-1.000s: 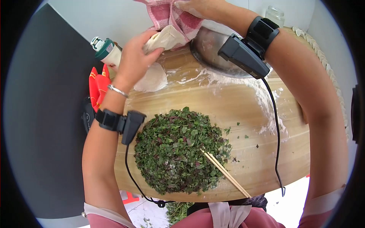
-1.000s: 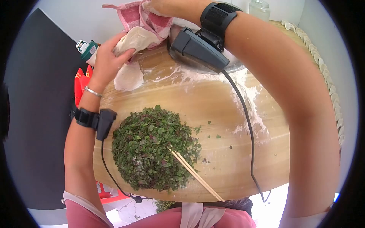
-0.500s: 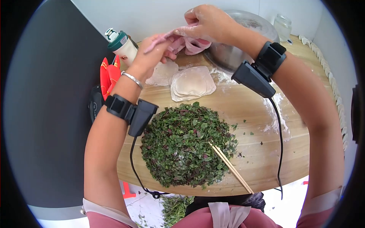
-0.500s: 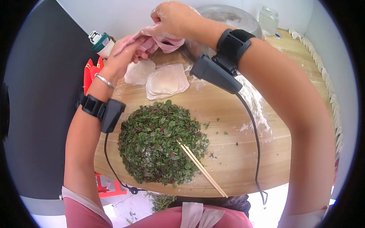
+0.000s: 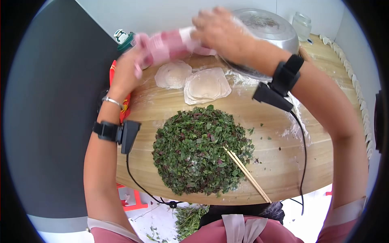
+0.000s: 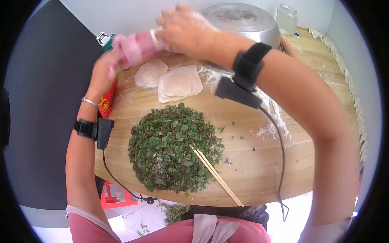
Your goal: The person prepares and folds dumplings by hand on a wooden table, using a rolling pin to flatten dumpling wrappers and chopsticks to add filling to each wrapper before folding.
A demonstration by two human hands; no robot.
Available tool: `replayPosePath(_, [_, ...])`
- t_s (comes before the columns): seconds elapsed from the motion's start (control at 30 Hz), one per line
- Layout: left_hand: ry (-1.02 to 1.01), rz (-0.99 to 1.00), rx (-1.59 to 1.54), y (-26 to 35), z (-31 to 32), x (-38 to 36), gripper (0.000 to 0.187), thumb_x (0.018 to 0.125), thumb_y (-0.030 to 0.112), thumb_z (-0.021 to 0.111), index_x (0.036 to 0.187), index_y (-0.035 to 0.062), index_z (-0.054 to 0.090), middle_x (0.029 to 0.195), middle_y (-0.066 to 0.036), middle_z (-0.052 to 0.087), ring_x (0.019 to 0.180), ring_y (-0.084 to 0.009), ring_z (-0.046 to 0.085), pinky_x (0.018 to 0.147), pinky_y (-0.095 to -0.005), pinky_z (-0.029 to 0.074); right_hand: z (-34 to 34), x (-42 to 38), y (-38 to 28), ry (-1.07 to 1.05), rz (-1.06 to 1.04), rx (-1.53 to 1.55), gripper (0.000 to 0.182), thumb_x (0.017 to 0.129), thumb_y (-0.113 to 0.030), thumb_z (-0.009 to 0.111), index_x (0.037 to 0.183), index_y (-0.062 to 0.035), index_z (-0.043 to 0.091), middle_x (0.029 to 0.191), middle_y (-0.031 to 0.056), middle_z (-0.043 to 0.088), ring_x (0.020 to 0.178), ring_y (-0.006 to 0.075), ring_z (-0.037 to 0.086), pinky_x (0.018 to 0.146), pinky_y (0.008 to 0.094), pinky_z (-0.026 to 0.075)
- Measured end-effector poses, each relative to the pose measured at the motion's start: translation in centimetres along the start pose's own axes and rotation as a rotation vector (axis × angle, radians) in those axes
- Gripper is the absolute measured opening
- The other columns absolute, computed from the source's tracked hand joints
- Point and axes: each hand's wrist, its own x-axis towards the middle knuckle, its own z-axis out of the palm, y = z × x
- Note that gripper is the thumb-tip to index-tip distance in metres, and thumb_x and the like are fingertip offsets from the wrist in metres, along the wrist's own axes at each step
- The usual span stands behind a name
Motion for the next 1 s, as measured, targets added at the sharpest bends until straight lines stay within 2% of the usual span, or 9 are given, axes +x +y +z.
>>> replayPosePath(0.07, [-0.565,-0.235,0.012,-1.7,0.9,-3.7,0.022,0.077,-0.001,0.053,0.096,0.0031,0.064,0.092,-0.024,0.062,0.089,-0.0420,0.058,0.078,-0.0433,0.047,1.4,-1.9,-1.6,-0.162,-0.042,0.064,0.023,0.079,-0.007,0.060,0.102,-0.0073,0.061,0.105,0.0094,0.059,0.106,0.0234,0.054,0.091,0.0369,0.041])
replayPosePath(0.2, [-0.828,-0.344,-0.041,1.6,-0.3,-3.4,0.017,0.076,0.000,0.059,0.092,-0.0013,0.063,0.089,-0.023,0.063,0.090,-0.0407,0.059,0.078,-0.0444,0.047,1.7,-2.8,-3.0,-0.385,-0.045,0.204,0.024,0.077,-0.007,0.061,0.101,-0.0090,0.061,0.104,0.0068,0.059,0.107,0.0209,0.053,0.092,0.0354,0.038])
replayPosePath(0.3, [-0.521,-0.191,0.150,3.3,-0.3,-2.7,0.025,0.079,-0.006,0.050,0.101,-0.0016,0.063,0.095,-0.021,0.062,0.090,-0.0333,0.059,0.080,-0.0354,0.048,0.8,-2.8,-3.1,-0.162,-0.019,0.115,0.018,0.077,-0.007,0.062,0.095,-0.0079,0.061,0.098,0.0071,0.061,0.099,0.0216,0.057,0.085,0.0371,0.044])
replayPosePath(0.37, [-0.504,-0.242,0.125,4.8,-0.2,-1.5,0.023,0.082,-0.004,0.049,0.100,-0.0011,0.062,0.099,-0.018,0.063,0.092,-0.0308,0.060,0.081,-0.0346,0.048,-0.2,-2.5,-4.1,-0.277,0.031,0.307,0.016,0.077,-0.008,0.062,0.093,-0.0072,0.060,0.093,0.0078,0.061,0.093,0.0242,0.059,0.079,0.0388,0.046])
replayPosePath(0.43, [-0.377,-0.300,-0.339,5.5,0.2,-0.7,0.022,0.083,0.001,0.053,0.102,0.0004,0.062,0.102,-0.016,0.062,0.095,-0.0273,0.060,0.080,-0.0337,0.048,-0.5,-2.9,-5.0,-0.386,0.079,0.494,0.014,0.077,-0.008,0.062,0.091,-0.0064,0.059,0.089,0.0085,0.062,0.087,0.0268,0.061,0.074,0.0405,0.048])
replayPosePath(0.57, [-0.432,-0.295,-0.582,7.8,1.7,-0.2,0.018,0.080,0.007,0.060,0.098,0.0004,0.061,0.094,-0.015,0.062,0.087,-0.0251,0.061,0.074,-0.0337,0.049,-0.2,-3.6,-6.6,-0.508,0.113,0.748,0.017,0.076,-0.010,0.065,0.089,-0.0050,0.055,0.082,0.0128,0.060,0.081,0.0351,0.060,0.070,0.0436,0.048])
replayPosePath(0.7, [-0.514,-0.057,-0.309,7.6,3.9,-0.7,0.019,0.074,0.009,0.068,0.086,0.0001,0.056,0.081,-0.012,0.058,0.073,-0.0245,0.057,0.066,-0.0337,0.047,1.1,-4.0,-8.0,-0.388,0.104,0.662,0.017,0.075,-0.011,0.067,0.086,-0.0050,0.055,0.083,0.0131,0.059,0.081,0.0346,0.060,0.072,0.0431,0.048])
replayPosePath(0.9, [-0.571,-0.251,-0.528,6.9,3.8,-0.7,0.010,0.079,0.006,0.061,0.084,0.0002,0.054,0.076,-0.004,0.055,0.069,-0.0130,0.053,0.064,-0.0283,0.045,1.3,-4.0,-7.2,-0.371,0.178,0.700,0.011,0.078,-0.009,0.061,0.084,-0.0035,0.054,0.082,0.0137,0.059,0.082,0.0344,0.060,0.075,0.0432,0.047])
replayPosePath(1.0, [-0.344,-0.471,-0.690,6.3,3.4,-0.3,0.009,0.083,0.006,0.056,0.085,0.0026,0.049,0.072,0.005,0.047,0.065,-0.0064,0.046,0.059,-0.0239,0.041,1.7,-4.4,-5.0,-0.290,0.259,0.669,0.007,0.080,-0.006,0.057,0.085,-0.0017,0.056,0.084,0.0137,0.060,0.083,0.0340,0.060,0.076,0.0427,0.048])
